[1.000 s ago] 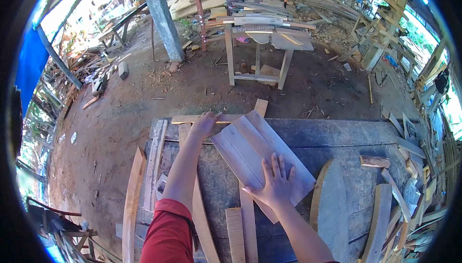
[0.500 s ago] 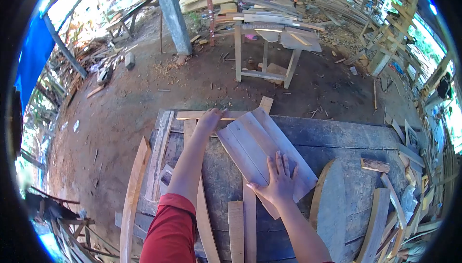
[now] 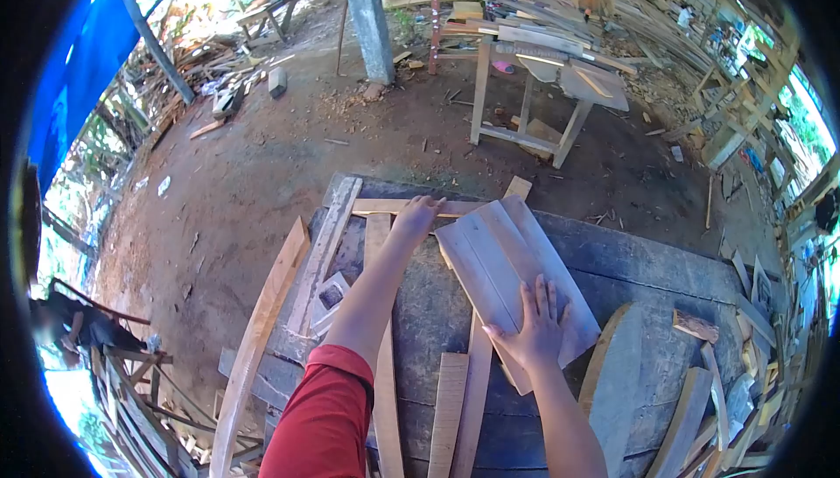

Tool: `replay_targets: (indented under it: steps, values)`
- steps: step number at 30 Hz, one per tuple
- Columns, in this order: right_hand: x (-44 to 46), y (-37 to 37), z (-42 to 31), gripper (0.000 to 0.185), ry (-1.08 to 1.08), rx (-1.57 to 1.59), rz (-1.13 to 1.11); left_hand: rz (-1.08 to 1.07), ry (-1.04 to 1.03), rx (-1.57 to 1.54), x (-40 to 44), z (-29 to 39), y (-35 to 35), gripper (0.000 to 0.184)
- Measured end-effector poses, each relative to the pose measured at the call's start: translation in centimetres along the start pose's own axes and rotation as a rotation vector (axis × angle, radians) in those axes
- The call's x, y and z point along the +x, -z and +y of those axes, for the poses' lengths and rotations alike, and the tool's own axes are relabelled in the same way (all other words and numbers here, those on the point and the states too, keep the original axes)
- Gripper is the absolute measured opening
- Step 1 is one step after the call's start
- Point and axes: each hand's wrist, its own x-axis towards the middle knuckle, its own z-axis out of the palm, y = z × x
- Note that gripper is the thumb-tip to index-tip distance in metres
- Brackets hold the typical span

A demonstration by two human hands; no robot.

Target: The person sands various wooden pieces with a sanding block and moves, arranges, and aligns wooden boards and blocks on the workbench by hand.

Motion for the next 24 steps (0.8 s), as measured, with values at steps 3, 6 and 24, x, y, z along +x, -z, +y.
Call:
replay_targets:
  steps: [3,6,24]
  values:
    - [0.1,-0.2,-0.2,0.094,0.0,0.006,0.025,-0.011,0.034,-0.025,-1.1,0.9,0.9,0.052]
    - [-0.2,-0.5,-0.2,0.092,0.004,0.017,0.062,-0.022,0.066,0.004,-1.6,1.4,1.0,0.05]
    - [-1.3,-1.3,0.1,0.083,0.046,0.013,0.175,0.303,0.258,0.008,-24.1,3.1,18.2,0.063]
